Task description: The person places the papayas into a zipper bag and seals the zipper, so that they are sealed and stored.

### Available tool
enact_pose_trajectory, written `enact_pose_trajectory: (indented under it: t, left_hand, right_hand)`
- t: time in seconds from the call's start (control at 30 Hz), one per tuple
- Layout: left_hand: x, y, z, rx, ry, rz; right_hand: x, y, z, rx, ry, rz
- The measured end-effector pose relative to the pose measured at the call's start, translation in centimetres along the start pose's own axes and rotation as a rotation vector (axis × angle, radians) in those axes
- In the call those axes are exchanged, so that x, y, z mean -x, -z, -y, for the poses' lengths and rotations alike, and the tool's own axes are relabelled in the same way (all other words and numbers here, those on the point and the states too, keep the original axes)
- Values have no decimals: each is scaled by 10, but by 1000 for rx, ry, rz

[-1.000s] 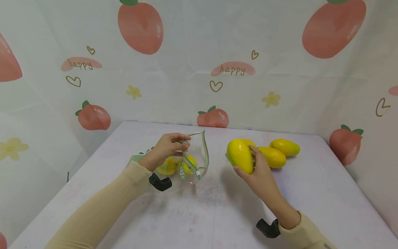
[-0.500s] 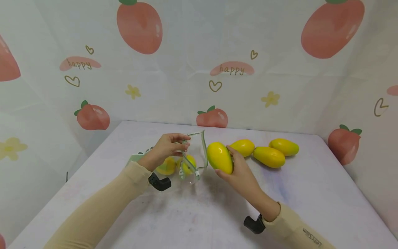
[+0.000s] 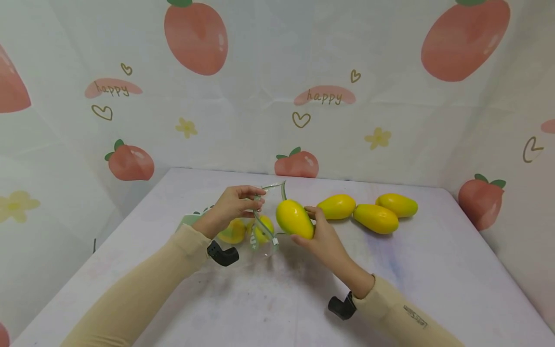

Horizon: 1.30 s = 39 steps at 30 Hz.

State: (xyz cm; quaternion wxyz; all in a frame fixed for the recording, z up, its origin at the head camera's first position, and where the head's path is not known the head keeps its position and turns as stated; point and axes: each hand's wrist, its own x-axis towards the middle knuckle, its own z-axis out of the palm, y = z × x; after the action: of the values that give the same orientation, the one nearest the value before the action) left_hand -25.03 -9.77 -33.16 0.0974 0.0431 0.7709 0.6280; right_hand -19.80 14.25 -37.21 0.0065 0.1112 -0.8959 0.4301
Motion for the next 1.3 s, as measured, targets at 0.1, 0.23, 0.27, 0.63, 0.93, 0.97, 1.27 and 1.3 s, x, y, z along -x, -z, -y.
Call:
enact_pose_trajectory:
  t: [0.1,0.23,0.27,0.63,0.93,0.97,1.27,1.3]
  left_hand:
    - [0,0,1,-3,-3,-4]
    - [0,-1,1,-6,-5,-6]
    - [0,-1,1,-6,-4,-4]
    - [0,1,3,2,-24,1]
    - [0,1,3,-5,-32,8]
    - [-1,1,3,-10,-28,5]
    - [-2,0,0,-49,-30,8]
    - [-2,0,0,-48,-30,10]
  right_hand:
    - [-4,-3,-1,-24,-9,5]
    - [-9,-7,-2,-32,-30,20]
    - [-10,-8,-3,-34,-34,23]
    - [-20,-9,-10,-96,15,68]
    - [-22,-9,-12,-104,-18,69]
    - [-22,-9,-12,-109,-15,69]
    - [-23,-10,-11,-185,80,117]
    - [-23,-11,-11,-182,86,122]
